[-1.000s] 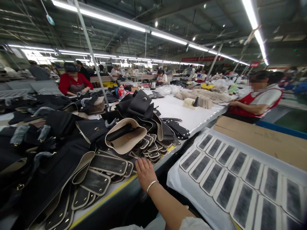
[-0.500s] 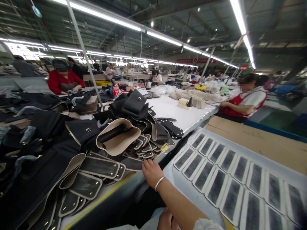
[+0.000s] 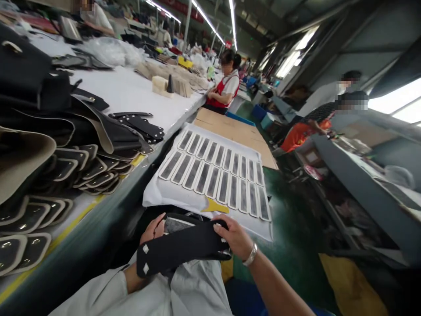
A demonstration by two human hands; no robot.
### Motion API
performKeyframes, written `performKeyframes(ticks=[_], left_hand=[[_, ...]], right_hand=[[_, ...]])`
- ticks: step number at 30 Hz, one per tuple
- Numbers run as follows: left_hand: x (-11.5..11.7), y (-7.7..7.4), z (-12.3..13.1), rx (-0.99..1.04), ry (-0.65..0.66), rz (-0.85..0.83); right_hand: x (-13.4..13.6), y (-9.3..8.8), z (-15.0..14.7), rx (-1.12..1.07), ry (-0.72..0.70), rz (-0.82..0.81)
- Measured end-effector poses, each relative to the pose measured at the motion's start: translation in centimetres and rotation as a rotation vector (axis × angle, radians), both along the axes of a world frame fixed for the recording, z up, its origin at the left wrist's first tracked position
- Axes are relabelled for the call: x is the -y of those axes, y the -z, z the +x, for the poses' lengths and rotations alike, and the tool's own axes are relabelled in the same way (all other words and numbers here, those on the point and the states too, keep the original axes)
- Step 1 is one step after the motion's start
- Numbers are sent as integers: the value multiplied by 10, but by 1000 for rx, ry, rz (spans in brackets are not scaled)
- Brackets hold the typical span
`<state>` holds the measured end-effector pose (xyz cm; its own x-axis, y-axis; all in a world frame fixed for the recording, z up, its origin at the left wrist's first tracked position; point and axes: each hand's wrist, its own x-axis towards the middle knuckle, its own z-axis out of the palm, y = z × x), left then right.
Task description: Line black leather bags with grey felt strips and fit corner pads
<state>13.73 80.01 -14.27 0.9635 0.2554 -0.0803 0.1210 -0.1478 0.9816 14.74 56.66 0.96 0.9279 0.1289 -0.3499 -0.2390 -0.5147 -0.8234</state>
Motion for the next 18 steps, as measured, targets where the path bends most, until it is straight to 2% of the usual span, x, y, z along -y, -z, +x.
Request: performKeyframes(ticks=[3,6,9,12,15,18], left_hand=[[0,0,-2,33,25,-27],[3,0,-3,-30,14,-68],[8,-4,-5,-156,8,-78],[10,-12,-8,-199,-5,-54],[11,-19,-8,-237,-18,22],[13,-24,-7,-256,-31,99]], right_hand=[[22,35,-30,-23,229,-88],[31,53,-45,143,282,-278],[33,57,-50,377,180,-544],[37,53,-48,446,94,-689],[48,46,-45,436,13,-645],[65,41,-47,372,-134,-562]])
